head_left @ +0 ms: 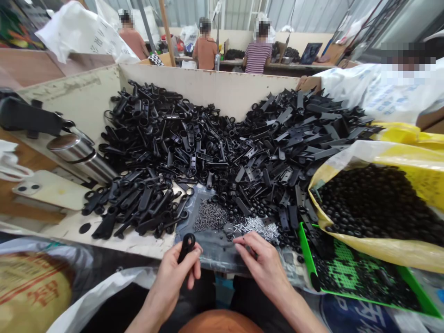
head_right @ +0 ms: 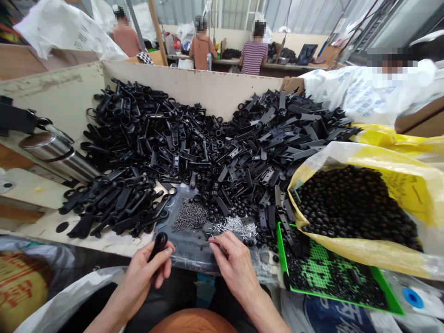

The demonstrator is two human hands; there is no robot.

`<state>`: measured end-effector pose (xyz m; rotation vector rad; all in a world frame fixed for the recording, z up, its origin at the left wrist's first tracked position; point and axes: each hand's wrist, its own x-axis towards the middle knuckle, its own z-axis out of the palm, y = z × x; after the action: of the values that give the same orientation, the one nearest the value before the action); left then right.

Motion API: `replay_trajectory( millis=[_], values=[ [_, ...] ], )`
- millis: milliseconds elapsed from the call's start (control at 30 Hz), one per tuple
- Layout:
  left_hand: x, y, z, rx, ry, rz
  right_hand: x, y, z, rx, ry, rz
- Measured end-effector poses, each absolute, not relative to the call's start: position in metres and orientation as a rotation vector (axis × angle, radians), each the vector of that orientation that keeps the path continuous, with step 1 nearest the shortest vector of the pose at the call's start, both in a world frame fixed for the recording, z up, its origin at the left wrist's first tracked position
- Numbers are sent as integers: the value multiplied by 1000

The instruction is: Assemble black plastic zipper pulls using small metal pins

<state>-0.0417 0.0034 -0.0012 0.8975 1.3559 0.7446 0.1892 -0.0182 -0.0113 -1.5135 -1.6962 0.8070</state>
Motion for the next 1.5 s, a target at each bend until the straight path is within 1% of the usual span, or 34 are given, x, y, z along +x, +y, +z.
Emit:
replay_trajectory(
  millis=[133,267,367,467,700,800,1167,1400,1500],
  values=[
    [-30,-6,-1,654,1247,765,179,-12,-16,-1504,-1984,705],
    [-32,-9,-6,652,1243,781,171,-12,-27,-1559,-2184,514],
    [-37,-9,-8,671,1258,780,172,-13,-32,-1547,-2201,479],
    [-37,-9,-8,688,1264,792,172,-14,-28,-1495,-2030,615],
    [-27,-11,-6,751,1219,713,150,-13,-15,-1348,-1362,1193],
    [-24,-12,-2,741,1214,716,144,-14,-19,-1287,-1238,1321],
    [-20,-14,2,674,1186,698,148,-18,-21,-1264,-1219,1358],
    [-14,-14,3,520,1069,759,144,-28,-29,-1257,-1029,1479],
    [-10,-11,4,454,1028,775,145,-28,-32,-1280,-984,1474]
  ],
)
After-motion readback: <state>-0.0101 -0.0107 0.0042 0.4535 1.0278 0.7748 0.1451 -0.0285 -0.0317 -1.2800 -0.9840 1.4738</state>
